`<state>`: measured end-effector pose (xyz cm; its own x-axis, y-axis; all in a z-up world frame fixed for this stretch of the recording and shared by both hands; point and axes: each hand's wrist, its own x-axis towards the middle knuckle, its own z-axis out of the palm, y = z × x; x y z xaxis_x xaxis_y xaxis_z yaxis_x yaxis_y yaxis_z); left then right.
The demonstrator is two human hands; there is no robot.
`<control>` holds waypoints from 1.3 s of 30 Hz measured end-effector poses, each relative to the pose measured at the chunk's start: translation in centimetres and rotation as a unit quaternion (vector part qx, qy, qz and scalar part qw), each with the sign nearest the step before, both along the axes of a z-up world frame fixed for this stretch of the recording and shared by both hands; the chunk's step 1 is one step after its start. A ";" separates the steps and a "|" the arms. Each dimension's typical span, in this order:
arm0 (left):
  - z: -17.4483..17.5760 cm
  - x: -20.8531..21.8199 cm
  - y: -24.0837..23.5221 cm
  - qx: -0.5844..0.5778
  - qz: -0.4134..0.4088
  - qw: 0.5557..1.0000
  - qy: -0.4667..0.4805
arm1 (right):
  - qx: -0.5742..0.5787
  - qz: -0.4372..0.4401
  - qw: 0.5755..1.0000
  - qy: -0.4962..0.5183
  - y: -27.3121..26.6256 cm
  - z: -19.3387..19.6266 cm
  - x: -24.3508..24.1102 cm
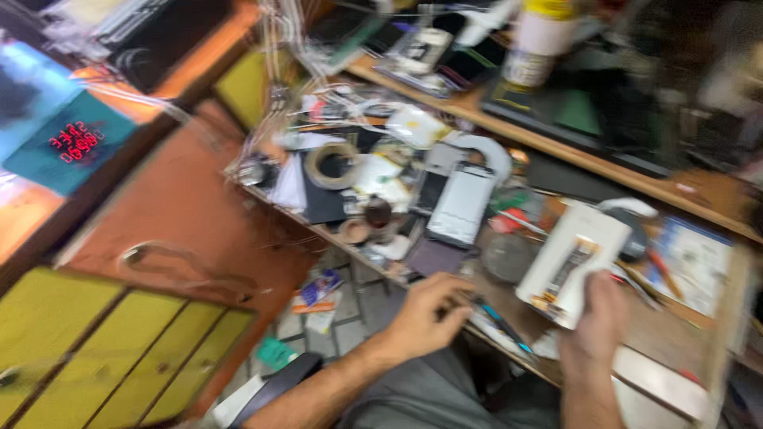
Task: The person disassembles a white smartphone, removing the back cover and using tweezers to manipulate internal components and connectors. The person works on a cluttered workbench filled with various electronic parts and tools, carefully handling the device's internal structure.
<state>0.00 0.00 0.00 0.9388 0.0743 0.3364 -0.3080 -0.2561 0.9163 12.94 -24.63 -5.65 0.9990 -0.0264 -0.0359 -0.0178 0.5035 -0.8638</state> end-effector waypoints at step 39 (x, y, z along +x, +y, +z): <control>-2.0 13.1 -3.2 -0.234 -0.169 0.957 0.013 | -0.048 0.058 0.988 -0.135 4.8 6.9 -3.4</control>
<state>13.05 -3.17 -2.00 0.9431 -0.0986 0.3176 -0.2769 0.2958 0.9142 9.55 -19.80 1.29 0.9682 0.0977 0.2302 0.1682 0.4266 -0.8886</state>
